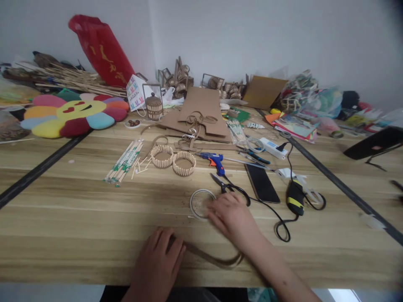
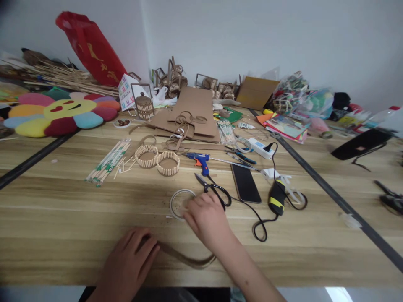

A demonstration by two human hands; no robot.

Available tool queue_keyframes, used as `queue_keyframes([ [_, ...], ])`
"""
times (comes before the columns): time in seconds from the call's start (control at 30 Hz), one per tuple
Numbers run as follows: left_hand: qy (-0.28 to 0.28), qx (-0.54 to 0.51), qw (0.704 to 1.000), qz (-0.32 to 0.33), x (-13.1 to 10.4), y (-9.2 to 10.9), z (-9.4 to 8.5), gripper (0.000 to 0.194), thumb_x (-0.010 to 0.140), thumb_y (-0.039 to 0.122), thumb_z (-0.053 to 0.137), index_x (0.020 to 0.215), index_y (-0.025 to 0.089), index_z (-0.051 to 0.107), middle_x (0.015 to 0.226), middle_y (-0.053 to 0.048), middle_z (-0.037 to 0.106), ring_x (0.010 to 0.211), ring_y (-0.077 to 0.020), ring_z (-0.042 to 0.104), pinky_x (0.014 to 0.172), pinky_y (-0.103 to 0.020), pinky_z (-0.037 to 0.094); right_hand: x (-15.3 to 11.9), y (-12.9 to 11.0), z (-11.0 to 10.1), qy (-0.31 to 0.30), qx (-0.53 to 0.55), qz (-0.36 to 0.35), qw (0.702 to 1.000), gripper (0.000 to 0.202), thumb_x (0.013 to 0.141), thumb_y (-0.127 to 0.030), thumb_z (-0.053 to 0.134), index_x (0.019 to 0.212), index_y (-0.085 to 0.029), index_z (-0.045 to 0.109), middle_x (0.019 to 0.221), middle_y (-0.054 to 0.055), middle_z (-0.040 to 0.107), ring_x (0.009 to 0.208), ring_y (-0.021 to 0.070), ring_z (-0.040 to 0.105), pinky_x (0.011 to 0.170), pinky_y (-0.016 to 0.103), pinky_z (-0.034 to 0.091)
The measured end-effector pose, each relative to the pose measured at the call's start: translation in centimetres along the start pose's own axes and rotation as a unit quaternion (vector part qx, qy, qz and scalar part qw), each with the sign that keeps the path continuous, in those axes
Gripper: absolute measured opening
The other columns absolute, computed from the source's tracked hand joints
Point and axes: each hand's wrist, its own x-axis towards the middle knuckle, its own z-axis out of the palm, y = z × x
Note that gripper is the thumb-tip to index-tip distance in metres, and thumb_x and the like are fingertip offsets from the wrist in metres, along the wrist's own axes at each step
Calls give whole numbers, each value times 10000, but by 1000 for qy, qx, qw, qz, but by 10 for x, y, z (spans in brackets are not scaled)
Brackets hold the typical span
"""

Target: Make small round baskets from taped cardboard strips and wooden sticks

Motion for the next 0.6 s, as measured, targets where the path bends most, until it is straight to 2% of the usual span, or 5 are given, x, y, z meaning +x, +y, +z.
queue_keyframes([
  [0.1, 19, 32, 999, 27, -9, -3, 0, 347, 1024, 247, 340, 1012, 208, 685, 1032, -99, 681, 913, -258, 637, 730, -384, 555, 2, -9, 12, -43, -14, -32, 998, 75, 879, -267, 690, 910, -202, 669, 953, 71, 707, 926, 261, 607, 845, 370, 402],
  [0.2, 25, 50, 998, 43, -15, -3, -1, 358, 1033, 280, 330, 1103, 199, 672, 1068, -104, 681, 935, -246, 649, 750, -360, 559, 3, -8, 15, -28, -32, -39, 998, 86, 910, -192, 607, 827, -176, 624, 844, 81, 694, 837, 250, 618, 818, 364, 417],
  [0.33, 16, 36, 998, 58, -10, 0, 0, 365, 1037, 290, 324, 1124, 179, 661, 1000, -85, 710, 917, -228, 676, 766, -335, 570, 2, -14, -4, 17, 23, -16, 999, 136, 940, -210, 499, 823, -180, 562, 711, 59, 653, 682, 222, 611, 658, 309, 410],
  [0.43, 32, 0, 997, 64, -1, 4, -1, 362, 1043, 249, 295, 1089, 180, 648, 962, -65, 739, 897, -223, 705, 772, -341, 584, 2, -28, -14, -6, 105, -21, 994, 49, 920, -198, 506, 885, -199, 540, 698, 10, 647, 610, 172, 605, 556, 254, 352],
  [0.6, 56, -122, 989, -59, 7, 5, -4, 289, 1054, 289, 297, 948, 204, 553, 798, -32, 743, 706, -169, 739, 615, -259, 594, 0, -41, 5, -67, 61, -99, 991, 18, 910, -191, 543, 895, -199, 535, 689, 10, 678, 578, 183, 621, 523, 277, 294],
])
